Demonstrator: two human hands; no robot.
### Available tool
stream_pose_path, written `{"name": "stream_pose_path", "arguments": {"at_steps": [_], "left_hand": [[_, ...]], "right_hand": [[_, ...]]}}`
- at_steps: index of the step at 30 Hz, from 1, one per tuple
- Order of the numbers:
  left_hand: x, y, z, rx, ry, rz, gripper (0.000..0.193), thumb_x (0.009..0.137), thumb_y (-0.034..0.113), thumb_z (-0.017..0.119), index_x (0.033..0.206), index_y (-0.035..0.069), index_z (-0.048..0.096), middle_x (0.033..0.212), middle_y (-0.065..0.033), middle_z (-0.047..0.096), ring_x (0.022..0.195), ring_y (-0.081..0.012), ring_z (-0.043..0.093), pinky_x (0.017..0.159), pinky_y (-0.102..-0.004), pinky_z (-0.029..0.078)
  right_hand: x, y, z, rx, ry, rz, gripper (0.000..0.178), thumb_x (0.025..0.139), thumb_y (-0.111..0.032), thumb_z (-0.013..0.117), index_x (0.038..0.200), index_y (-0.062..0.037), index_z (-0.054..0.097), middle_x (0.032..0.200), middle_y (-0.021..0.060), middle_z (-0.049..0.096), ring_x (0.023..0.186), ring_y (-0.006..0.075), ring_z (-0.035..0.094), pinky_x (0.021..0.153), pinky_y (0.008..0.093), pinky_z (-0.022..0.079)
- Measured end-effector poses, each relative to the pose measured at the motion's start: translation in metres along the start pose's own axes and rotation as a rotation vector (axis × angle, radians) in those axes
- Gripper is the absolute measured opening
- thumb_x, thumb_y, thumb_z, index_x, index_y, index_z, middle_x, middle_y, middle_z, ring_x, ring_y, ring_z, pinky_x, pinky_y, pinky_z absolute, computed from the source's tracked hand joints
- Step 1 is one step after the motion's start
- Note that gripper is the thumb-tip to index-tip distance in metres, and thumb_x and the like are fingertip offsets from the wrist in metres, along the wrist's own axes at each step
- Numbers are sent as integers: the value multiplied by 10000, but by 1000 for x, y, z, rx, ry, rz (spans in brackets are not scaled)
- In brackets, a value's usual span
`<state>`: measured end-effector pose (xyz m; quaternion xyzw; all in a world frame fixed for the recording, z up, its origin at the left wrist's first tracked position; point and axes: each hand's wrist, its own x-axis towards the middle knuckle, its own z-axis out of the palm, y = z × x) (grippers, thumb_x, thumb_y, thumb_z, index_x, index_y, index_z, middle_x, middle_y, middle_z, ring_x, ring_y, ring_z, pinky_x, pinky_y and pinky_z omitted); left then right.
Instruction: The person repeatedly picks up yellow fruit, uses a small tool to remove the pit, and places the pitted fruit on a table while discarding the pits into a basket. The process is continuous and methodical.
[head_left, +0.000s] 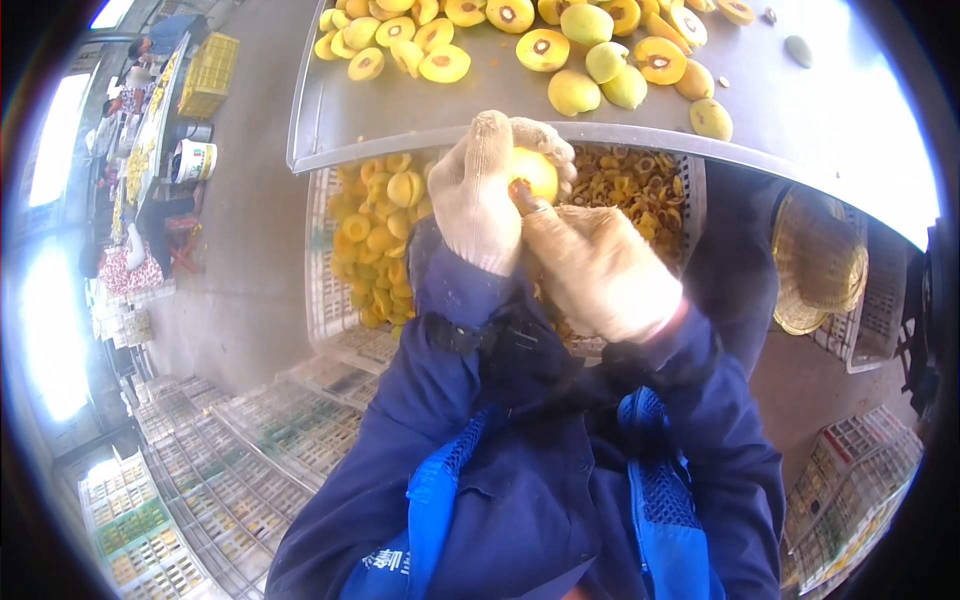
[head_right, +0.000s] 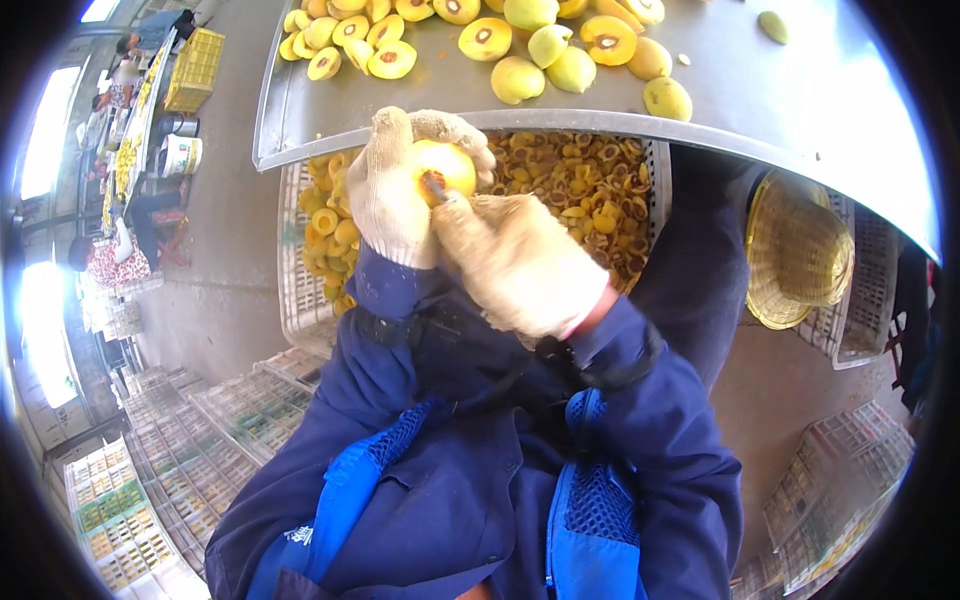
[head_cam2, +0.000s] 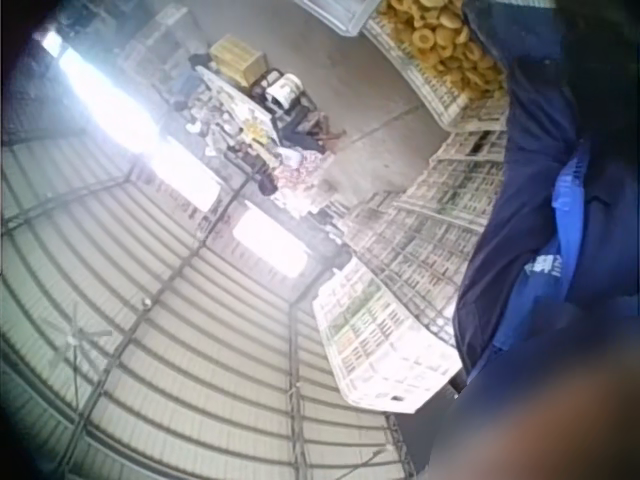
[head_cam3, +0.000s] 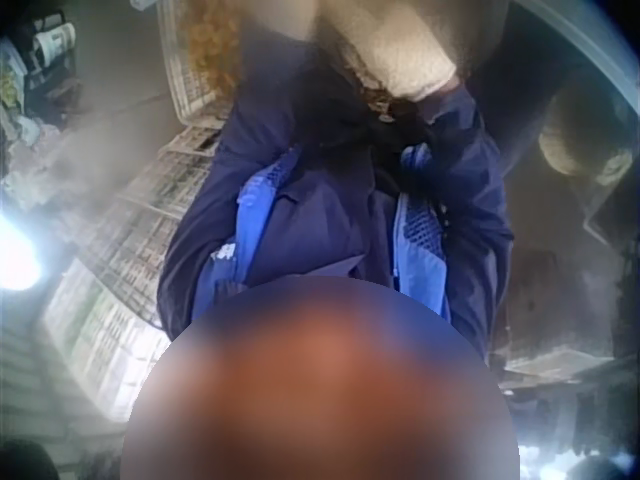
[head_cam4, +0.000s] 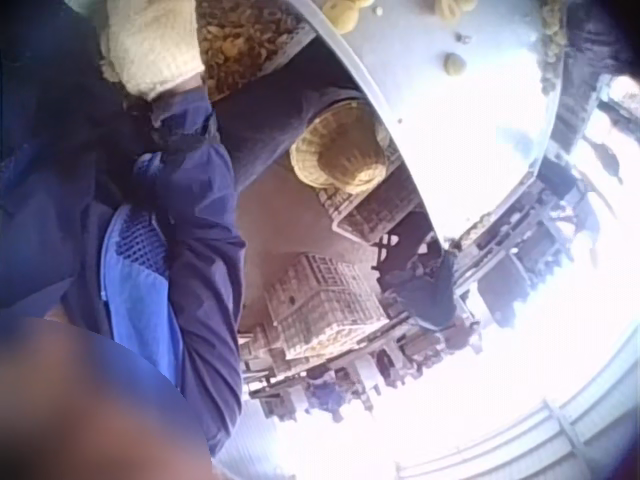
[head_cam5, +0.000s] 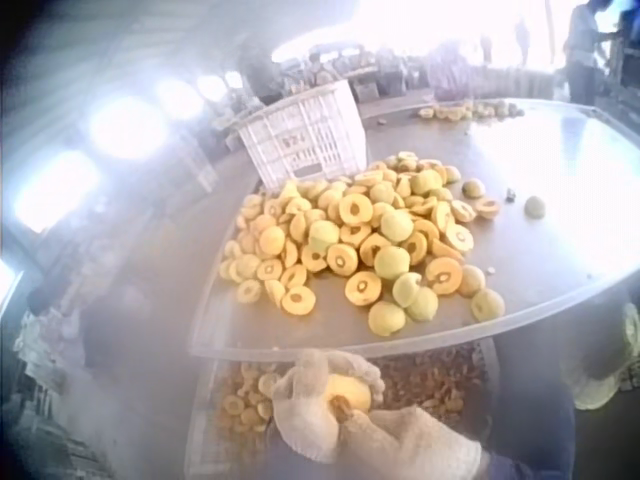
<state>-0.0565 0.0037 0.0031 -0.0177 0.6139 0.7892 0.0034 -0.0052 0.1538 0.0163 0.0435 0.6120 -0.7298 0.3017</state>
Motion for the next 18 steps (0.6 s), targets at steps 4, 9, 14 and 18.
{"name": "stream_pose_path", "arguments": {"at_steps": [4,9,14,18], "left_hand": [[5,-17,-4,-793,-269,-309,609,1158,553,552,1012,-10,733,941,-187,767,773,-307,738,695,-410,606],[4,5,-33,26,-39,-200,612,1146,531,555,998,-29,751,875,-181,743,729,-293,710,697,-409,601],[46,67,-132,1562,-150,38,271,1015,295,733,1078,56,843,891,-120,801,806,-231,761,764,-376,589],[72,69,-145,1138,-308,-257,338,1061,300,690,1081,-11,820,875,-70,793,782,-139,728,713,-309,556]], "right_hand": [[-9,8,-15,614,-255,123,545,1128,-472,638,892,10,734,629,51,609,448,114,475,447,265,365],[-21,34,-30,375,-263,126,570,1145,-481,620,863,4,718,650,84,649,521,166,586,503,302,443],[-21,60,-50,-405,335,104,571,1176,-483,573,884,-12,709,616,40,618,530,164,597,554,360,473],[-19,74,-61,-190,283,333,545,1169,-472,580,906,-15,716,611,41,609,537,135,588,548,360,467]]}}
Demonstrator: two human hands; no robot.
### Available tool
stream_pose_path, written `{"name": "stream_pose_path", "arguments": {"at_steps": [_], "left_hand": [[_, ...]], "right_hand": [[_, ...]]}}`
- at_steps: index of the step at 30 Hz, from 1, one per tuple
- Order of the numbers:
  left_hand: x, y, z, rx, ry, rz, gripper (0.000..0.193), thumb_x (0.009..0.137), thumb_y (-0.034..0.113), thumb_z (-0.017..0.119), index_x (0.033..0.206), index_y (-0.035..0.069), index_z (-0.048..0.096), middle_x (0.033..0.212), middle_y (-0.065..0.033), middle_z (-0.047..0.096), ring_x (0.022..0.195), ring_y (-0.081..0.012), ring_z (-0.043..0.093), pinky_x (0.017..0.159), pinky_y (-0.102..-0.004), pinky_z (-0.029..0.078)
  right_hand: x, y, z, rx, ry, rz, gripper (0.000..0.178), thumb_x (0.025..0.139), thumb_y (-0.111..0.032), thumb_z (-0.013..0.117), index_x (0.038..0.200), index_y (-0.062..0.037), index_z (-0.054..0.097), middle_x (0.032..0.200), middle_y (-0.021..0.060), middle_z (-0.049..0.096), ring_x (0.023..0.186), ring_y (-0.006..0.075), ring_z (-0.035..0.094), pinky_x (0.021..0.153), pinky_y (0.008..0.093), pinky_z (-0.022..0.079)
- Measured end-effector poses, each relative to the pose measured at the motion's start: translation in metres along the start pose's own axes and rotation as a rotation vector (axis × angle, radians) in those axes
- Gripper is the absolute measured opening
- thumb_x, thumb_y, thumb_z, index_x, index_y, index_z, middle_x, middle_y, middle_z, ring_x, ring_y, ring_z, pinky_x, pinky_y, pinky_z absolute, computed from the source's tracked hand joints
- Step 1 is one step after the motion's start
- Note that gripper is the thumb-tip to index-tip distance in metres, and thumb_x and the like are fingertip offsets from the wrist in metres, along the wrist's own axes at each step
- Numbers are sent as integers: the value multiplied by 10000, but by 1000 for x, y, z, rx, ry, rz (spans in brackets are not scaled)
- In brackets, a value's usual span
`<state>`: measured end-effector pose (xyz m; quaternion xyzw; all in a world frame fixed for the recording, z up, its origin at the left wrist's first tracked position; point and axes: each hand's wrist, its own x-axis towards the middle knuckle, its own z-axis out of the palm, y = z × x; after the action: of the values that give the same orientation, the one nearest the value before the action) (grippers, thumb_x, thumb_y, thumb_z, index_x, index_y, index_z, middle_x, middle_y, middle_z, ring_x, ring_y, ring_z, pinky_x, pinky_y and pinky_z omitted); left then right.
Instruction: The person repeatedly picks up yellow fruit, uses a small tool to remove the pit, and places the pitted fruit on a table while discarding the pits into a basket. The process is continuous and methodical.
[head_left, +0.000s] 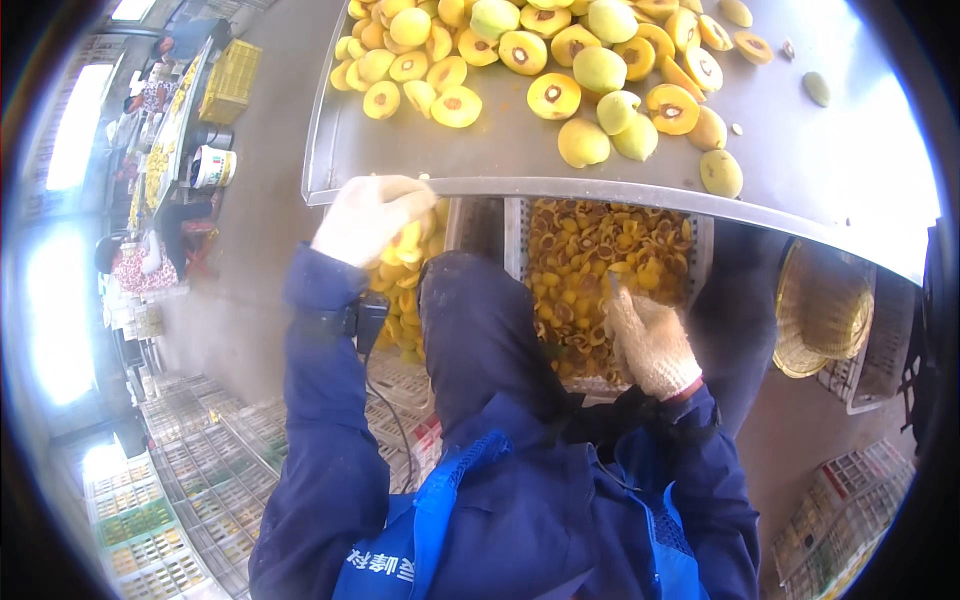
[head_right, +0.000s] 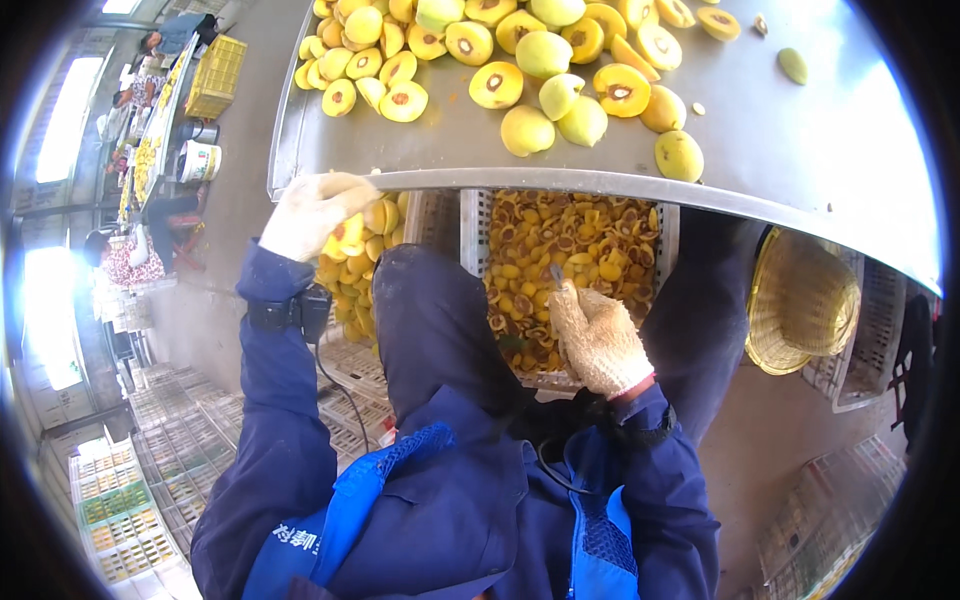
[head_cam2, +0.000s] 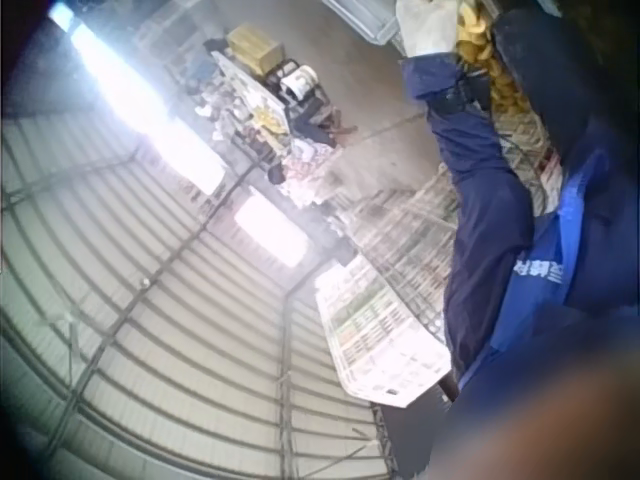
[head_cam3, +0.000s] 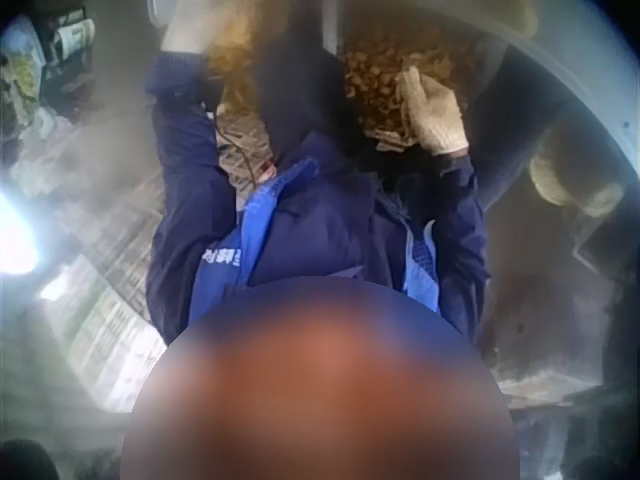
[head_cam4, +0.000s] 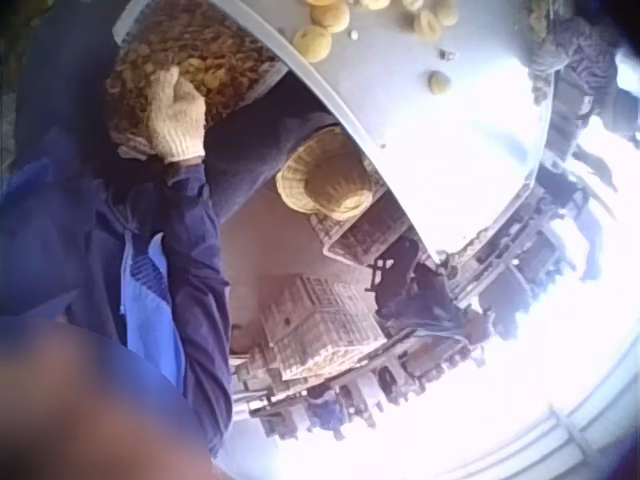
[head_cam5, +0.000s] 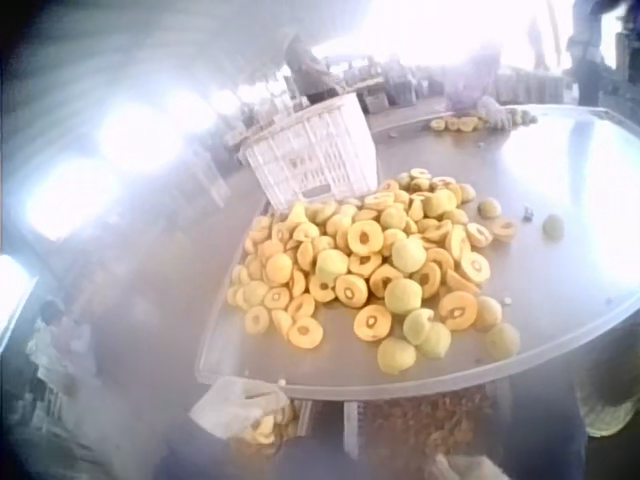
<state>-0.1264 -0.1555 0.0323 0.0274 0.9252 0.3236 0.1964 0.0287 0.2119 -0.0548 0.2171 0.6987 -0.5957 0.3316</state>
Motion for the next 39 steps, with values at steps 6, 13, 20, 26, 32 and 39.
{"name": "stream_pose_path", "arguments": {"at_steps": [6,13,20,26,32,39], "left_hand": [[0,60,47,-541,-66,-134,370,1110,320,651,1095,-24,787,880,-92,783,790,-155,736,725,-300,581],[9,49,73,-463,-59,50,492,1161,404,537,1006,-11,750,875,-100,786,779,-198,758,802,-348,589],[1,23,-5,658,180,12,399,980,427,729,1205,110,821,1072,-194,807,1042,-375,786,957,-453,604],[137,11,25,607,403,294,464,994,387,711,1343,84,757,1199,-247,782,1115,-425,746,962,-531,589],[164,-3,40,518,262,76,537,874,321,816,1322,35,740,1275,-302,730,1113,-478,715,983,-512,578],[121,-3,54,-37,309,-100,541,897,312,858,1259,-58,703,1174,-226,760,1098,-323,758,910,-425,591]], "right_hand": [[13,2,-1,36,-22,33,535,1166,-476,588,933,-14,725,645,56,629,538,139,587,547,362,464],[5,2,-11,127,44,-40,482,1177,-431,596,974,-15,730,668,9,619,519,106,561,499,314,444],[-2,1,-7,160,26,19,495,1180,-436,588,933,-22,699,612,10,593,472,107,539,460,316,415],[-7,10,6,-223,100,-324,392,1183,-357,585,1071,-21,755,866,99,780,874,262,777,742,430,592],[-28,11,5,-71,-8,-180,617,1184,-522,467,1233,8,779,1146,281,795,1134,474,741,997,510,572],[-42,-8,13,-102,45,-248,598,1178,-515,488,1155,18,758,1042,314,768,1051,516,730,935,556,566]]}}
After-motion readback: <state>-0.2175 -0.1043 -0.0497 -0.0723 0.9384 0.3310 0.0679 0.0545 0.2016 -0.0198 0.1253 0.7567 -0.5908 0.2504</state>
